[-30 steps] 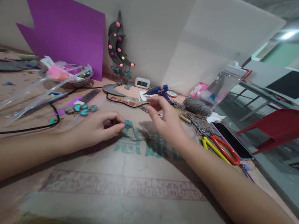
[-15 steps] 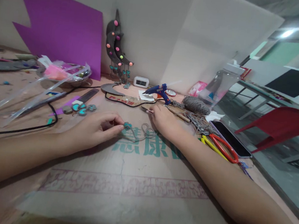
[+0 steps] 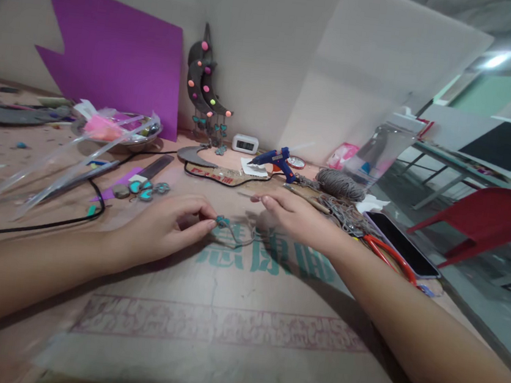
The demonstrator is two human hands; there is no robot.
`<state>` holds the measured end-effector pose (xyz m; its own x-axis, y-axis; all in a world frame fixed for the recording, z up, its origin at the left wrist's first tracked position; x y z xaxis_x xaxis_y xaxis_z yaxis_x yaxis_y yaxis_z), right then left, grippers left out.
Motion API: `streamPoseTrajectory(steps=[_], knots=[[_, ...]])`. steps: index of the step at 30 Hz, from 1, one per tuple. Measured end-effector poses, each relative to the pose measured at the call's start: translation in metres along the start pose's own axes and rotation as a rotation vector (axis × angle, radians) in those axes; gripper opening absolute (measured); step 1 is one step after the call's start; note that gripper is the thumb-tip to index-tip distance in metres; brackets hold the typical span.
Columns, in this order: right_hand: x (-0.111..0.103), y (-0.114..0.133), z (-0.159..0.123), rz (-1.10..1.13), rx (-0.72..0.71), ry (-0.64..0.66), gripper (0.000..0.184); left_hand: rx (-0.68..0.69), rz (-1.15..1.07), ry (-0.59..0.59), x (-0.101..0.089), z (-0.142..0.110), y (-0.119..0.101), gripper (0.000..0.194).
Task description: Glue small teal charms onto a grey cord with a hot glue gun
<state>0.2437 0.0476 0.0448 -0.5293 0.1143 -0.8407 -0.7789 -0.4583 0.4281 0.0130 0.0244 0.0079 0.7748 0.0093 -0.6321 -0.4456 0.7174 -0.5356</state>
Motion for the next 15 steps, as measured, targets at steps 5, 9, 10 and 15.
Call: streamPoseTrajectory(steps=[5, 9, 10, 15], knots=[[-0.009, 0.010, -0.011, 0.004, 0.042, 0.082, 0.045, -0.009, -0.001, -0.002, 0.000, 0.000, 0.001, 0.015], [-0.013, 0.012, -0.009, 0.058, 0.021, 0.092, 0.042, -0.005, 0.002, -0.004, 0.000, -0.001, 0.001, 0.016], [-0.014, 0.012, -0.008, 0.070, 0.020, 0.097, 0.042, -0.002, 0.001, -0.005, 0.000, -0.001, 0.001, 0.016], [-0.031, 0.000, 0.000, 0.061, 0.045, -0.098, 0.043, 0.012, -0.001, -0.014, -0.001, -0.002, 0.001, 0.015]])
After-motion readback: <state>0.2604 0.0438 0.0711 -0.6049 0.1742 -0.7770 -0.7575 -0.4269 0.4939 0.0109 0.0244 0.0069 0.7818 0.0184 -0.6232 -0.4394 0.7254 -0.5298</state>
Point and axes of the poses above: each hand's wrist, its own z-axis towards the middle knuckle, its own x-axis out of the palm, y = z × x, the point moved 3 cm from there along z, towards the middle knuckle, and after that the axes turned 9 degrees about -y, right-handed, at the moved point
